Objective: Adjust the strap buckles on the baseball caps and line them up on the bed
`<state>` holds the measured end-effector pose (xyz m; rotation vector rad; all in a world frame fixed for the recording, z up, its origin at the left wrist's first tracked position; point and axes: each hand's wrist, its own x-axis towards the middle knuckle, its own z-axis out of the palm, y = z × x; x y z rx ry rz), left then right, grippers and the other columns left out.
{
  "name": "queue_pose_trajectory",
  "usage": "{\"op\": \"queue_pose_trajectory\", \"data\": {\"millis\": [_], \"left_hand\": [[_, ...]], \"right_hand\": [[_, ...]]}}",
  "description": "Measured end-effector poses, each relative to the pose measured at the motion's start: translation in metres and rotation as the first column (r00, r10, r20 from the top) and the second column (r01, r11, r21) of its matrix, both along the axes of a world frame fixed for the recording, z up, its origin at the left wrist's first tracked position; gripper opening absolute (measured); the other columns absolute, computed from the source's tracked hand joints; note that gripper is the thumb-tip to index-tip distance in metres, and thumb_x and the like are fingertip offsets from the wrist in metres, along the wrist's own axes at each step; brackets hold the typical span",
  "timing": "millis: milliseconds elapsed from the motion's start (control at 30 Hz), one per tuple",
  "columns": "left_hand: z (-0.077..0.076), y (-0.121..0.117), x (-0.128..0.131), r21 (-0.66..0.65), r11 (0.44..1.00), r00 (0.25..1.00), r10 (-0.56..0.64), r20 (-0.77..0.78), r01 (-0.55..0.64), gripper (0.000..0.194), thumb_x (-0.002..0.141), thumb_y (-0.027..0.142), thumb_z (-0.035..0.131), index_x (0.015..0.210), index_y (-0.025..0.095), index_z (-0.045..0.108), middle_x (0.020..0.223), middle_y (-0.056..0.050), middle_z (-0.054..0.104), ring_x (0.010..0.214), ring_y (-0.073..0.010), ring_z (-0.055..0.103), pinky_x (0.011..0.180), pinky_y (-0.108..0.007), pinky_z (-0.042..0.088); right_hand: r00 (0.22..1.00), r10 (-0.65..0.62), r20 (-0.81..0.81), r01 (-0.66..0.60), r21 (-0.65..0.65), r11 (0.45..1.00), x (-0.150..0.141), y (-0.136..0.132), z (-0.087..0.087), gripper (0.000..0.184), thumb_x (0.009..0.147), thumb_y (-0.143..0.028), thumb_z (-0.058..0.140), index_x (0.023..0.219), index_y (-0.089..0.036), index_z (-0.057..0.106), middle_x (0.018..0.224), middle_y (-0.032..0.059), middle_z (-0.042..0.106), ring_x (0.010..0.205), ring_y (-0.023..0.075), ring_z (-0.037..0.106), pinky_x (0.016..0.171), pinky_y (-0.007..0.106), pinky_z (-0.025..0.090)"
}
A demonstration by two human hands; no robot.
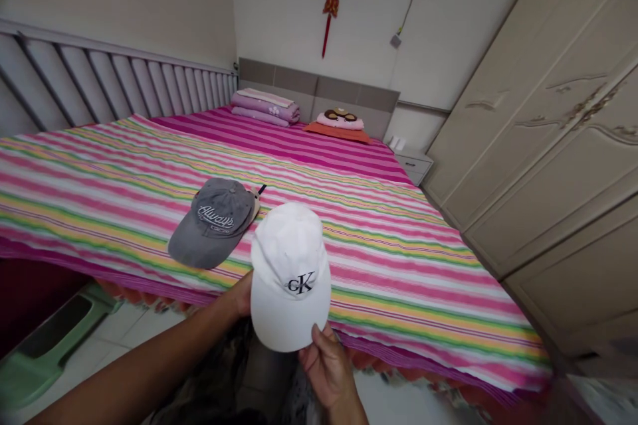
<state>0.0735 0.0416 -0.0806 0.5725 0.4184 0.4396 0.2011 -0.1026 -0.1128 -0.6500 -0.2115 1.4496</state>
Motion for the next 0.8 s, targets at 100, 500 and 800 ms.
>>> {"op": "queue_pose_trajectory", "data": {"millis": [100,500,800], "left_hand": [[-0.029,-0.001,-0.018,-0.032,0.999,0.992,-0.027,-0.119,0.023,0.027,0.078,0.034,0.052,0.083,0.010,0.064,0.078,-0.008,0.067,0.074,-0.0176,0.061,0.071,-0.029,0.044],[-0.097,-0.017,-0.083,0.189,0.982,0.949,0.079,-0.306,-0.021,0.026,0.065,0.036,0.069,0.080,0.016,0.062,0.070,-0.002,0.065,0.058,-0.0112,0.058,0.055,-0.022,0.040],[-0.122,-0.015,-0.081,0.203,0.974,0.939,0.164,-0.302,-0.105,0.029,0.057,0.037,0.074,0.077,0.018,0.063,0.068,-0.001,0.066,0.056,-0.0124,0.059,0.054,-0.023,0.040]], "right_hand": [[0.996,-0.086,0.018,0.087,-0.041,0.995,0.031,0.004,0.005,0.038,0.064,-0.011,0.072,0.098,-0.022,0.063,0.089,0.0010,0.072,0.075,0.0130,0.066,0.065,0.021,0.054],[0.827,-0.478,0.297,0.497,0.010,0.867,0.207,0.092,0.066,0.024,0.067,-0.004,0.066,0.083,-0.021,0.060,0.064,-0.0067,0.066,0.049,0.0071,0.058,0.044,0.016,0.050],[0.732,-0.540,0.416,0.650,-0.187,0.736,0.281,0.131,0.035,0.023,0.085,-0.026,0.051,0.104,-0.014,0.053,0.096,0.0049,0.058,0.074,0.0137,0.059,0.060,0.029,0.051]]}}
